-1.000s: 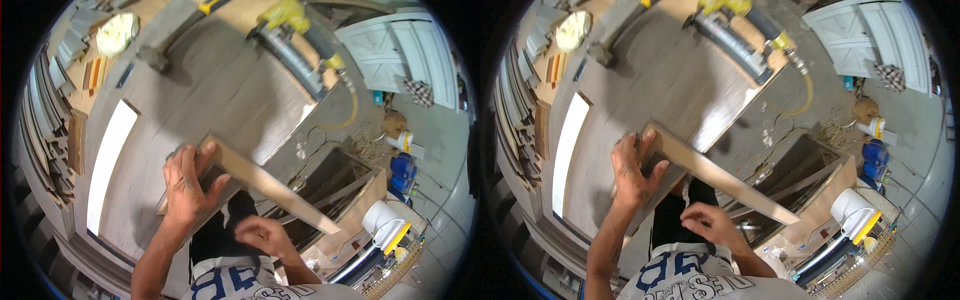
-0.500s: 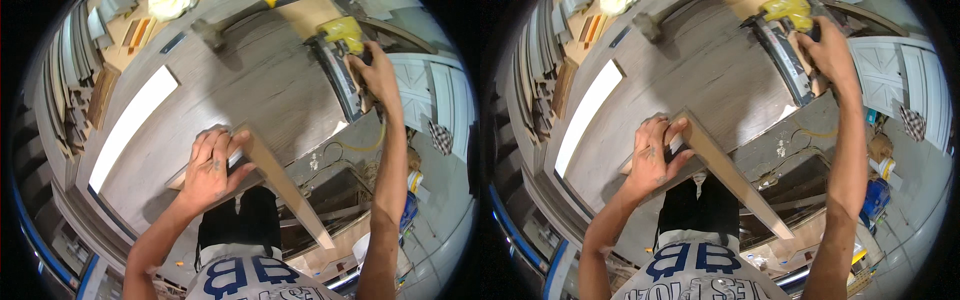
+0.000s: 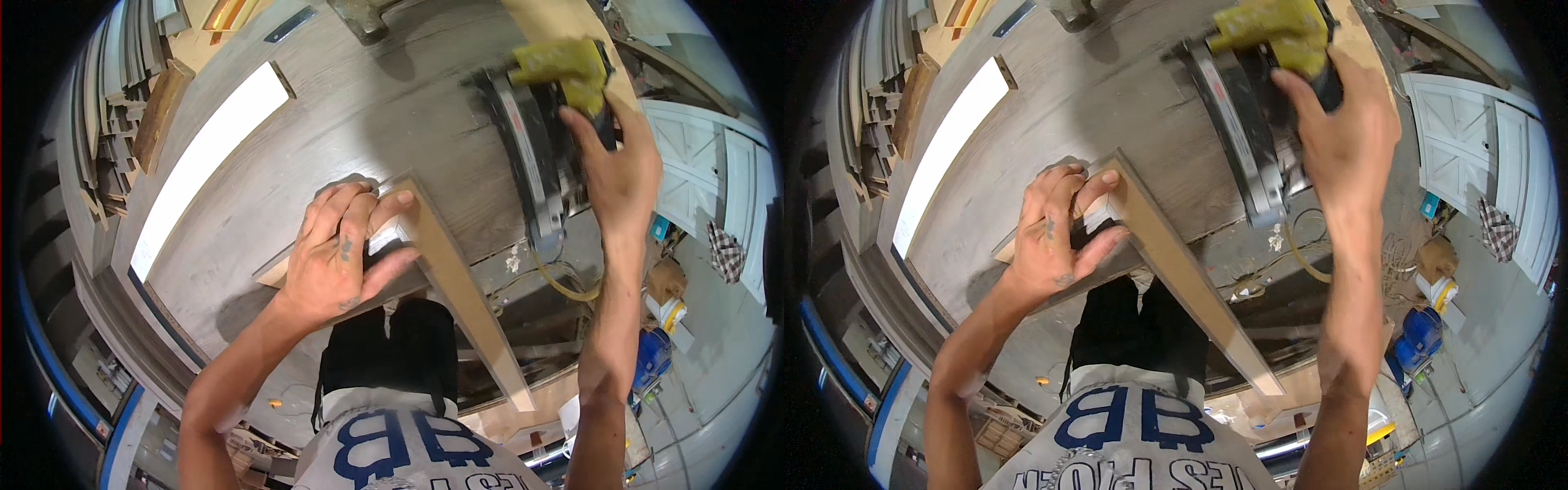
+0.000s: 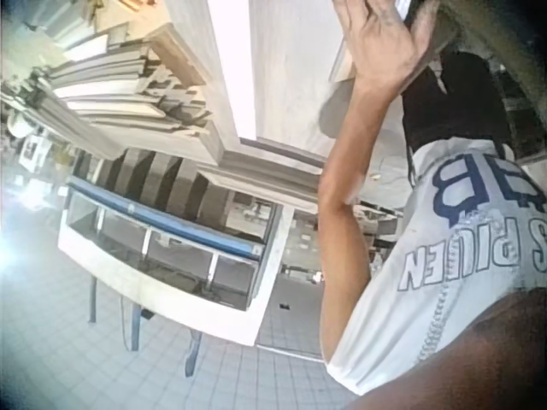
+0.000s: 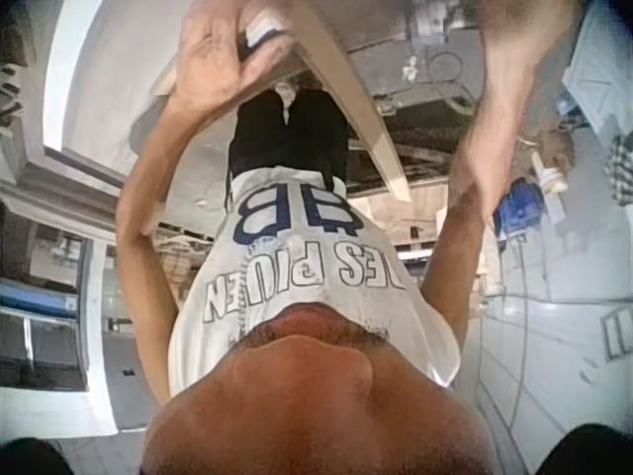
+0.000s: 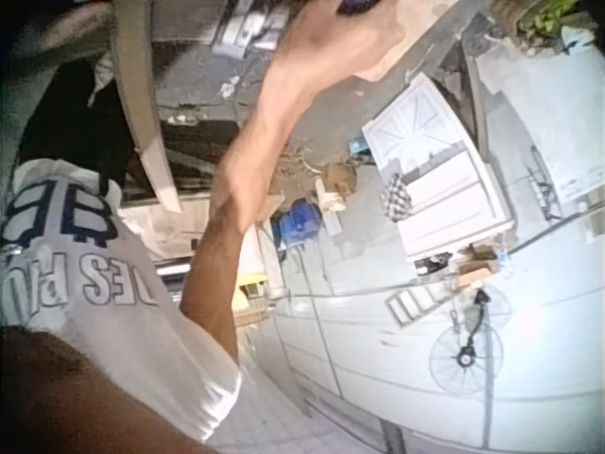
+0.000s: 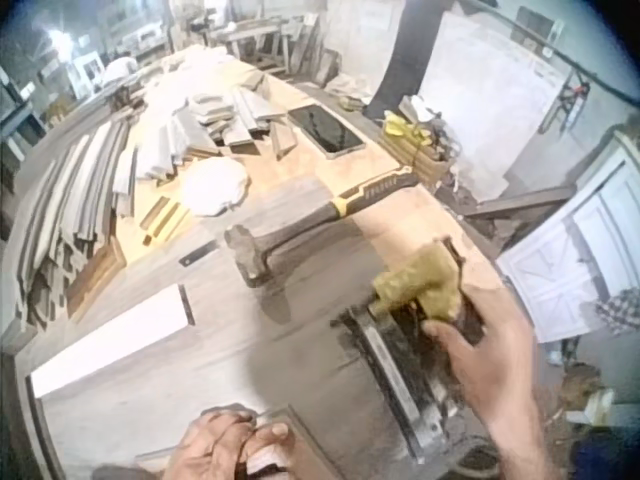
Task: Assembling wooden frame components for cabinet doors using glue and a pneumatic nail gun.
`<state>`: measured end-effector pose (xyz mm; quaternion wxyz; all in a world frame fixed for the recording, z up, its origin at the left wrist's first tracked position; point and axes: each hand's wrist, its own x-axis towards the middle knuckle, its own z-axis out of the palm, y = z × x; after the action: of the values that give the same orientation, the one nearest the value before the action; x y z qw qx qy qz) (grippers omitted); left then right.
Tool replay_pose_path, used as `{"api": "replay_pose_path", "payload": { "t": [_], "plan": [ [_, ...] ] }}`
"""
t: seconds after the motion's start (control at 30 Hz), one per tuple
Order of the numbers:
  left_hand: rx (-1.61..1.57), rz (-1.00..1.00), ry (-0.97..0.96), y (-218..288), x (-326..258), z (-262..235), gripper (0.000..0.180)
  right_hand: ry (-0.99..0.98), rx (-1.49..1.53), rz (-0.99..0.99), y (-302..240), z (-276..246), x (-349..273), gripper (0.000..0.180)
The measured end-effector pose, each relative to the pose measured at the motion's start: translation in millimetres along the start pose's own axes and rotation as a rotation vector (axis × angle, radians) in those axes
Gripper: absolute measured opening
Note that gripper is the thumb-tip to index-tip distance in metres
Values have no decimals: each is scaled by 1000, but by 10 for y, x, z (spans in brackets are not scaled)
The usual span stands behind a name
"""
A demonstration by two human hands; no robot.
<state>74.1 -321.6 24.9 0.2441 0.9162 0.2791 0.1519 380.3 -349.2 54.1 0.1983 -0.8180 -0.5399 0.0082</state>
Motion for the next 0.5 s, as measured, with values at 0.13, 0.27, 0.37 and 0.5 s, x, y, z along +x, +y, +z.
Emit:
{"api": "replay_pose_path", "payload": {
  "t": [0.13,0.27,0.37,0.5],
  "plan": [
    [46,24,22,10,26,47,64,306,4,-243,-83,150,95,36],
    [12,-32,13,-46,-61,-60,66,-286,211,-179,-628,-353,-861,56],
    [-48,-55,33,18,-4,-1,65,-592,290,21,-571,-341,-1657,69],
    [-78,-107,56,-1,-22,-54,64,-682,264,93,-711,-251,-1847,70]
  ]
}}
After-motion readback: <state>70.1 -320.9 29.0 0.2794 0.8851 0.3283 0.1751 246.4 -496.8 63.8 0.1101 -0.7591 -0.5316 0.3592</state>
